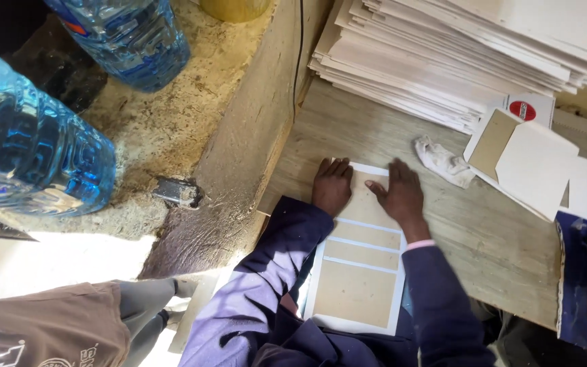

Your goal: A person is seen manually folding and assembling paper folders at a workstation in a print shop.

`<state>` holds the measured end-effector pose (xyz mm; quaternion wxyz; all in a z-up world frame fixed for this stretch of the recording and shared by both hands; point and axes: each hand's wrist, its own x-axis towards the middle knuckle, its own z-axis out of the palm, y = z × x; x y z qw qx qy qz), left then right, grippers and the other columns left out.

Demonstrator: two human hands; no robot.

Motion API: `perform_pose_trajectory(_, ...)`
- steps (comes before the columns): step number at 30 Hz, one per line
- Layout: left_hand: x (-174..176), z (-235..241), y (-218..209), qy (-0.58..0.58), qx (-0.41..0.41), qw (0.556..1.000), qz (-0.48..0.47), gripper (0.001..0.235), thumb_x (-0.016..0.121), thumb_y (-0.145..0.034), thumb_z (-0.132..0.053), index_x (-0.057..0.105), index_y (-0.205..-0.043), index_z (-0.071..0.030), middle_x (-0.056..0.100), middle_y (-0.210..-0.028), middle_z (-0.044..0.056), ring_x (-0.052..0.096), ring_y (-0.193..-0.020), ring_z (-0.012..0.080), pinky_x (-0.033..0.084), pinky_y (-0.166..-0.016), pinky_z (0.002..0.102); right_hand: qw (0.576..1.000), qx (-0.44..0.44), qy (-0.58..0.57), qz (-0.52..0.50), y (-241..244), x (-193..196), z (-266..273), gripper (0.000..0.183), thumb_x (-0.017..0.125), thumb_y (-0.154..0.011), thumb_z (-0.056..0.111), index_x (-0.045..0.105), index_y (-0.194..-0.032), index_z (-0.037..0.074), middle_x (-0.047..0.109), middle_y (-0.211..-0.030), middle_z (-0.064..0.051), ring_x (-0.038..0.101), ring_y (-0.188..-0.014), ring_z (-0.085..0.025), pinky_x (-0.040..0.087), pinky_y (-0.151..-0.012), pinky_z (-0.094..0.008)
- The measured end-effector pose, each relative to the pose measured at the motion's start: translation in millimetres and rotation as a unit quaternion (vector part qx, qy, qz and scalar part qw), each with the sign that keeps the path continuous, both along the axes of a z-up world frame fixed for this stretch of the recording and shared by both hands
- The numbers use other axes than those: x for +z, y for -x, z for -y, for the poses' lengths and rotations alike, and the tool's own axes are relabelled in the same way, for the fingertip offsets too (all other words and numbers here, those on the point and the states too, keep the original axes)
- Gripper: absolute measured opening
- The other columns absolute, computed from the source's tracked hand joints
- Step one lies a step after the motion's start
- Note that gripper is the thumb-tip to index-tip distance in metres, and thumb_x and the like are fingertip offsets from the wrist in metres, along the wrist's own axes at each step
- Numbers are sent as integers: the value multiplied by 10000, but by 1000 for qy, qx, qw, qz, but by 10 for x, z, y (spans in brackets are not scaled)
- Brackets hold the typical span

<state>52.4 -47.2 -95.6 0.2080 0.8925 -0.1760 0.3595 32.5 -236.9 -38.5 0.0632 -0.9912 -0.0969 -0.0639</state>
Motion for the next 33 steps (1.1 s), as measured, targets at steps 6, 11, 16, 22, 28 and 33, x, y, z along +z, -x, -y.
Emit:
perform_pose_trajectory(6, -63, -12, -2, -5, -20, 1000, -15, 232, 692, -929, -31, 797, -1125, -99, 793, -1143, 124, 745, -1112, 298, 483, -1080, 473, 994, -85, 43, 57, 156, -329, -106, 638, 425, -1191, 512, 661, -1464, -14, 631, -1529, -256, 582, -1454, -392, 352, -1270, -507)
perform_pose_trajectory(11, -143, -36, 3, -15, -61, 991, -122, 305, 624, -1047, -69, 733, -1331, -49, 715, -1409, 157, 619, -1396, 341, 351, -1270, 527, 987, 47, -156, -7, -63, -138, 658, 273, 675, -1053, 325, 795, -1286, 252, 785, -1327, -84, 720, -1227, -418, 528, -1103, -580)
perform_pose_trajectory(16, 102, -11, 68, -8, -11, 999, -38, 155, 737, -946, -91, 806, -1085, -95, 811, -1156, 116, 744, -1156, 279, 490, -1106, 457, 990, 8, -124, 63, -928, -531, 1766, 333, 726, -1008, 155, 746, -1340, 175, 719, -1223, -188, 698, -1180, -441, 544, -1034, -551)
perform_pose_trajectory(22, 151, -36, 52, -5, -4, 1000, -1, 57, 756, -912, -101, 800, -939, -126, 819, -949, 79, 772, -938, 232, 523, -867, 376, 921, 73, -373, -86, -750, -166, 209, 148, 700, -983, 92, 717, -1124, 135, 652, -1007, -129, 660, -1003, -388, 493, -921, -515)
perform_pose_trajectory(28, 160, -52, 62, -7, -9, 1000, -6, 52, 756, -903, -115, 796, -930, -136, 801, -881, 72, 763, -853, 230, 525, -780, 359, 944, 136, -282, -101, -658, -77, -51, 81, 743, -987, 93, 728, -986, 173, 688, -924, -78, 713, -920, -331, 544, -805, -458)
perform_pose_trajectory(33, 291, -88, 127, -6, -12, 1000, 3, 68, 768, -888, -138, 810, -941, -131, 829, -944, 77, 791, -919, 232, 549, -802, 362, 943, 131, -289, -101, -565, -4, 356, 120, 730, -950, 7, 746, -973, 123, 674, -929, -115, 696, -906, -345, 554, -819, -430)
